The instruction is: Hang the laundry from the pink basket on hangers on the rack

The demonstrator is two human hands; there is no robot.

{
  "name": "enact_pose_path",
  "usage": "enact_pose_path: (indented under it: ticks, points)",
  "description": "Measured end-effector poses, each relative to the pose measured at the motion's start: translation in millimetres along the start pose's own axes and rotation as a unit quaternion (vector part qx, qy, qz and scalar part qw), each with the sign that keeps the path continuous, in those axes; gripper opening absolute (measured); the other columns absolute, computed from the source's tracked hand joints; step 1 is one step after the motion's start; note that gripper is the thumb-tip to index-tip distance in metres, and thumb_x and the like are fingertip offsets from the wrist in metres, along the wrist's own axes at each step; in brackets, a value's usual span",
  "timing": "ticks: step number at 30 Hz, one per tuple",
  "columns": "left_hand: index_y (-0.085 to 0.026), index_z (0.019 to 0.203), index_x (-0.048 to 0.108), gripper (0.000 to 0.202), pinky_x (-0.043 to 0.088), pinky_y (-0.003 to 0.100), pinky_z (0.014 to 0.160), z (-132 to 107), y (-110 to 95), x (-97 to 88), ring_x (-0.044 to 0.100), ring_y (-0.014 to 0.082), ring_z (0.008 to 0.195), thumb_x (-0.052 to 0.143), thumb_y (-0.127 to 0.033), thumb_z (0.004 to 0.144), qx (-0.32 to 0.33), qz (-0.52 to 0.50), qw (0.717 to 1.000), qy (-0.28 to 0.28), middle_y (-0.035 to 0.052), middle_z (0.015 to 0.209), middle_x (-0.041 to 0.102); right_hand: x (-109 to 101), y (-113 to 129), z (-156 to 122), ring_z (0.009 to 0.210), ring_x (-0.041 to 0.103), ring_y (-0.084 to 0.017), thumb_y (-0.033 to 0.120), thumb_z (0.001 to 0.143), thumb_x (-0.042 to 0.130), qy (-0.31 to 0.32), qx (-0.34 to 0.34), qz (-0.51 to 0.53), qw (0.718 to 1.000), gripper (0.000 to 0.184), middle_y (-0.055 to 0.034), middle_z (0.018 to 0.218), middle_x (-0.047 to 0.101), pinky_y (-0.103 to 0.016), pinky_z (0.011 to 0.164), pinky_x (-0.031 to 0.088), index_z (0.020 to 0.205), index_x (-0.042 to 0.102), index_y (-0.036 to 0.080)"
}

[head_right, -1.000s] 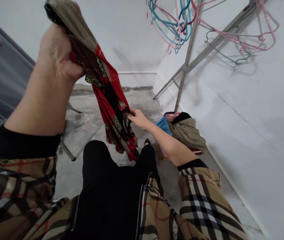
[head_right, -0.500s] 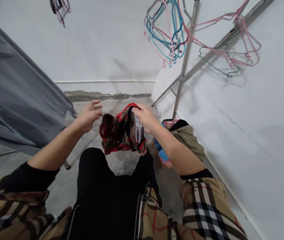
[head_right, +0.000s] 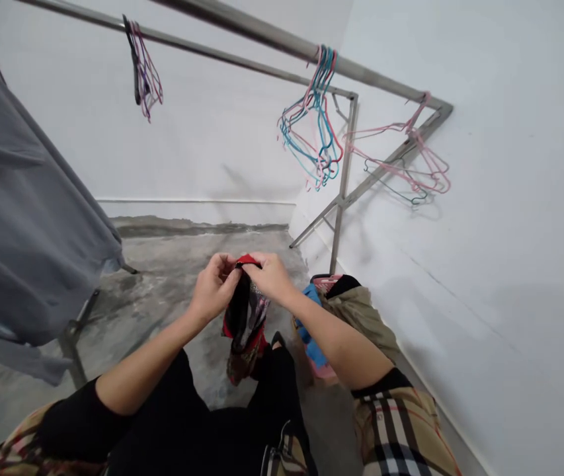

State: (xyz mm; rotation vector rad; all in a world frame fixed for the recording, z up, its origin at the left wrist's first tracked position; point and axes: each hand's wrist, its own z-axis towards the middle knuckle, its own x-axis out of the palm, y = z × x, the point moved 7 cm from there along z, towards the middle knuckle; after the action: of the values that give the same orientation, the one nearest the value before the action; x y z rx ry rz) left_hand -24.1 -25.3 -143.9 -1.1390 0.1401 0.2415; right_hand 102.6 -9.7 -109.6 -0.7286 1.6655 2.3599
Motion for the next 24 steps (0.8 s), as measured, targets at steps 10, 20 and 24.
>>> enact_pose_path:
  ticks: [10,20,24]
  points:
    - [-0.021,0.083,0.055,0.02,0.042,0.025,0.049,11.3,-1.5,-0.1,0.053,0.0142,0.052,0.055,-0.042,0.083,-0.108,-0.094,0.983,0.119,-0.0019,0.064,0.057,-23.9,22.6,15.5,0.07,0.06,-0.016,0.025,0.084,0.055,0.113,-0.031,-0.206,0.972,0.02,-0.0005,0.073,0.069,-0.025,0.065,0.041,0.081,0.074,0.018]
    - [-0.018,0.073,0.051,0.034,0.034,0.016,0.038,2.4,-33.9,-43.3,0.038,0.0058,0.041,0.064,-0.049,0.077,-0.152,-0.138,0.965,0.163,-0.0065,0.051,0.045,-145.6,109.3,114.8,0.109,0.055,-0.031,0.015,0.089,0.049,-0.242,-0.101,-0.498,0.826,0.029,-0.0237,0.118,0.06,-0.046,0.092,0.044,0.113,0.063,0.006]
    - [-0.017,0.073,0.052,0.033,0.034,0.016,0.038,-0.7,-26.9,-54.2,0.036,0.0051,0.042,0.064,-0.047,0.076,-0.148,-0.14,0.968,0.146,-0.0069,0.051,0.044,-163.5,116.5,147.6,0.115,0.053,-0.038,-0.002,0.088,0.027,-0.31,-0.021,-0.563,0.766,0.042,-0.0318,0.117,0.057,-0.048,0.085,0.047,0.115,0.058,-0.004]
